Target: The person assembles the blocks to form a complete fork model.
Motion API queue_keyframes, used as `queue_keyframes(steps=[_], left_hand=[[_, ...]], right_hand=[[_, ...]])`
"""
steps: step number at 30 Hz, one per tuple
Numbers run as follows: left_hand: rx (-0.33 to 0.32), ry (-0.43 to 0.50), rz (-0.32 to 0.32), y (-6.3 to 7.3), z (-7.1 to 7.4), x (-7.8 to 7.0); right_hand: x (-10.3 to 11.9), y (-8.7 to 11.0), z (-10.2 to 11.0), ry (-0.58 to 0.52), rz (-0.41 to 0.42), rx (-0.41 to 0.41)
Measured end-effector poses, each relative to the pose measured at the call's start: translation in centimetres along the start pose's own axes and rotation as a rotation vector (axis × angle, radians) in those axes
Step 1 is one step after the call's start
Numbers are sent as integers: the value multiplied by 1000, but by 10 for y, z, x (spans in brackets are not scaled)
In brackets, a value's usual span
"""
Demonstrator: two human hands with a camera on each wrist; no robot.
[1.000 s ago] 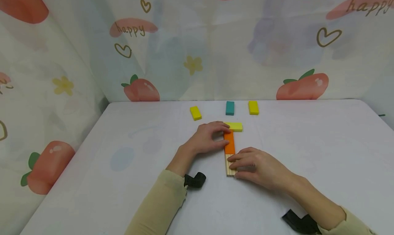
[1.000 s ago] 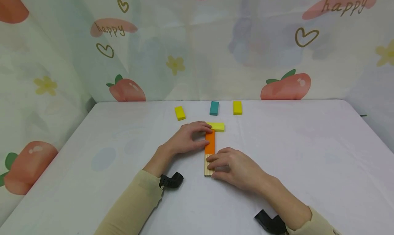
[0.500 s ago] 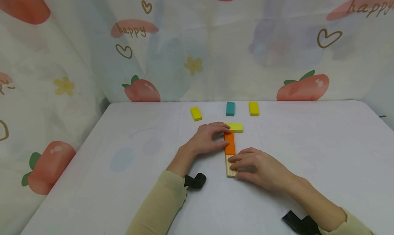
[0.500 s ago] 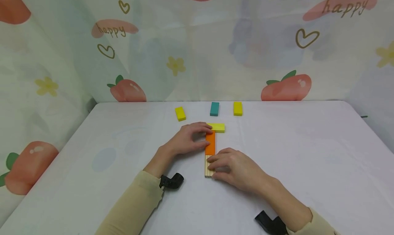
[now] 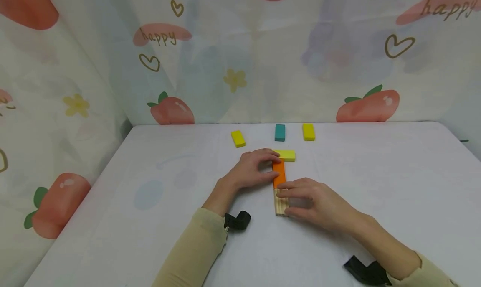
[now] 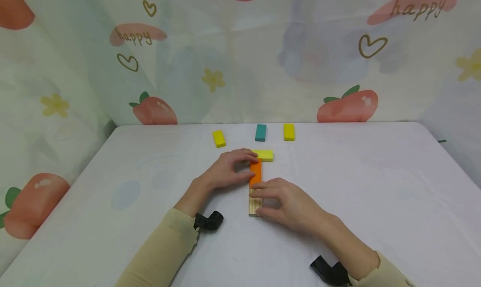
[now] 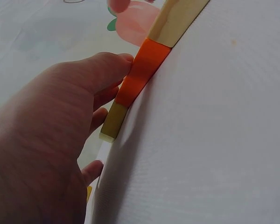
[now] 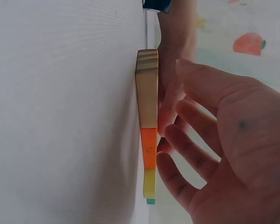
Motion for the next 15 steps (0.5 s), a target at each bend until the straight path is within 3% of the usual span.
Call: queue_keyframes(steps=[15], left_hand=[[5,15,29,2,0,-2]], right_hand=[[-11,-6,16,12,-53,-140]])
Point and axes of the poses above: each hand's wrist, its own y-axis away from the middle knuckle, its own z-axis out of the back of the hand, x = y × z, the point moved 3 cm from there along -y, towards the middle knuckle, and after that the axes turned 7 degrees about y, right-handed, at the moved point
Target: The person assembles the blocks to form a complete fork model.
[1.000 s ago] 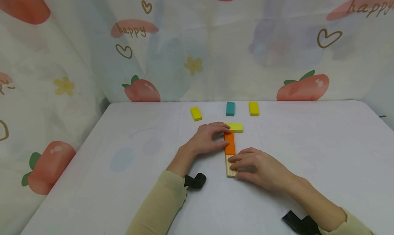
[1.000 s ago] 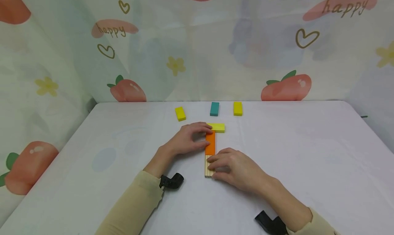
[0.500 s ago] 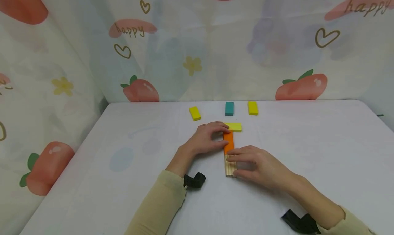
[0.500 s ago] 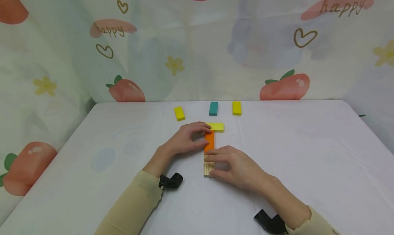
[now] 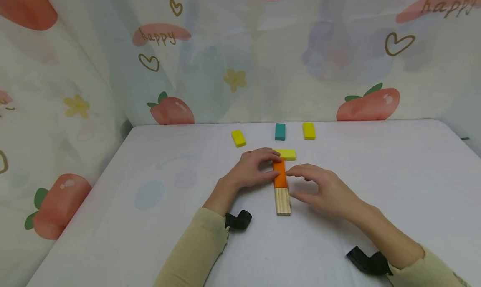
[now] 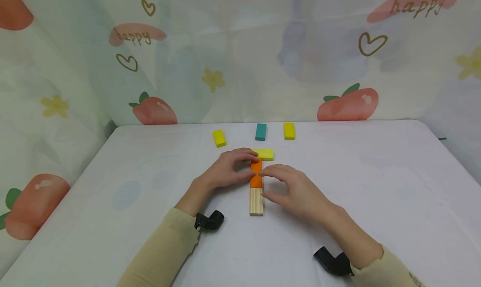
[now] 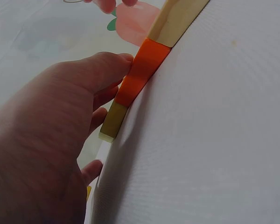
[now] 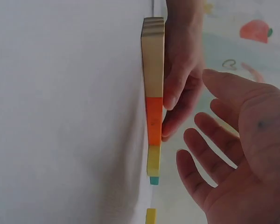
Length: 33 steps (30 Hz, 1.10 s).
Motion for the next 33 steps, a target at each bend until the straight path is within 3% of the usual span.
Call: queue_keyframes(steps=[11,27,33], left_hand=[[6,3,13,0,1,0],[15,16,34,1,0,0],[15,13,45,0,1,0]], right_hand=[[-18,-14,12,14,-65,-74],[-51,-41,27,70,-240,-7],[-70,-54,29,126,-347,49]])
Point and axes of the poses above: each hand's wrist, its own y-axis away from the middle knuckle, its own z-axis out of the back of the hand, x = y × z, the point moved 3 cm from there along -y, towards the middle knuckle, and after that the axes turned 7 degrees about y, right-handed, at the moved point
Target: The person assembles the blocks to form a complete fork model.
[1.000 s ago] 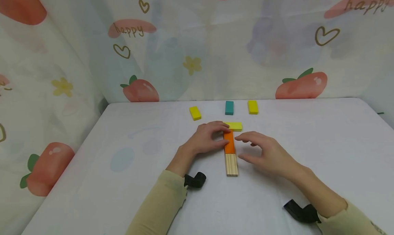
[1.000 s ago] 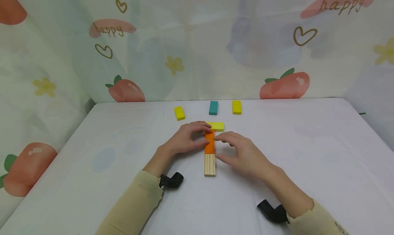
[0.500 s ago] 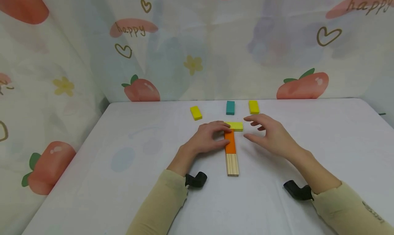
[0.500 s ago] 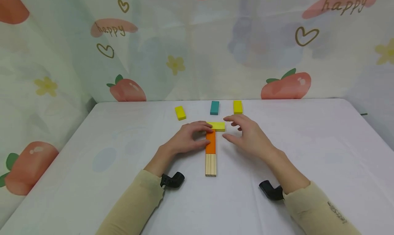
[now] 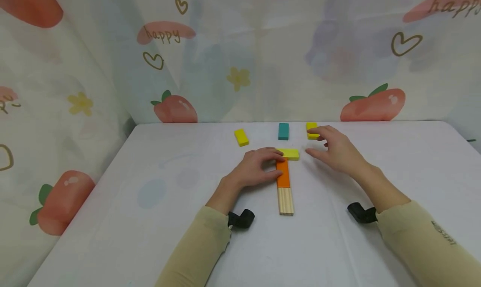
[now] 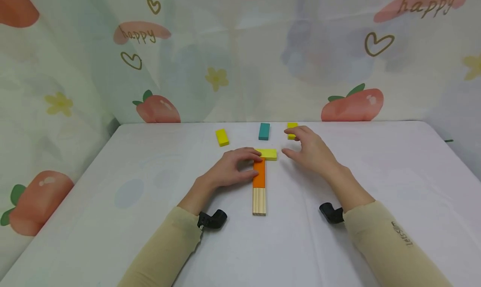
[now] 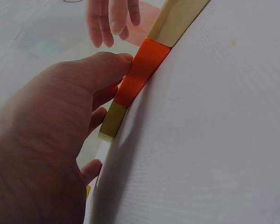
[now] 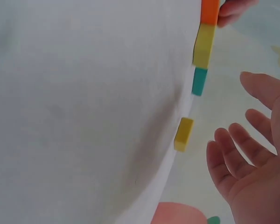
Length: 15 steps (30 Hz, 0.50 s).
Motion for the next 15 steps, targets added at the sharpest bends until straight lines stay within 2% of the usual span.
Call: queue_keyframes(steps=[6,15], left_hand=[[5,8,4,0,0,0],[3,3,-7,0,1,1]], right_hand=[[-13,-16,2,-8,-67,38],[-24,-34,3,-20,-96,69]])
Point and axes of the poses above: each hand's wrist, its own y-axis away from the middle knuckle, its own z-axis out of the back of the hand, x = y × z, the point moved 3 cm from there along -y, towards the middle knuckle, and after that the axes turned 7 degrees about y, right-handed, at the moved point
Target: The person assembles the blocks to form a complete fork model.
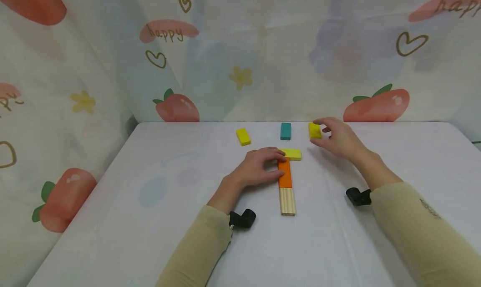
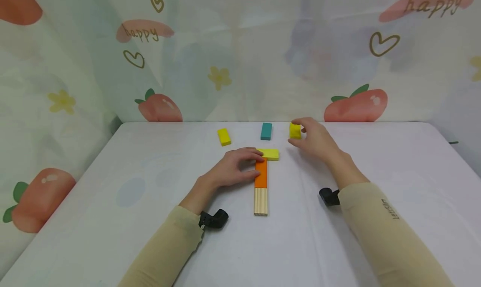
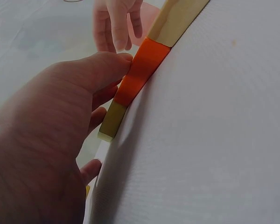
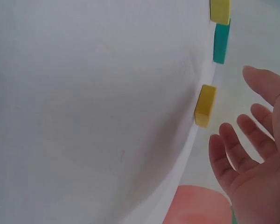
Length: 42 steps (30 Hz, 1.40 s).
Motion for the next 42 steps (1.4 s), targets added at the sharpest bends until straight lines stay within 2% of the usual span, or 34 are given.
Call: queue_keyframes(steps=[6,20,29,35,42], left_hand=[[-5,5,-2,-2,1,3],[5,-7,-15,1,0,1],[-2,-13,-28,1,0,2],[5,-19,-16,1,-3,2],[13,-46,-19,0,1,0]], right_hand=[[-7,-13,4,-13,-3,35],[-21,-22,-1,-56,-78,143],[-26,-28,-6,0,-34,195],[-30,-28,-10,13,-24,200],[-28,-29,-9,11,-30,174]])
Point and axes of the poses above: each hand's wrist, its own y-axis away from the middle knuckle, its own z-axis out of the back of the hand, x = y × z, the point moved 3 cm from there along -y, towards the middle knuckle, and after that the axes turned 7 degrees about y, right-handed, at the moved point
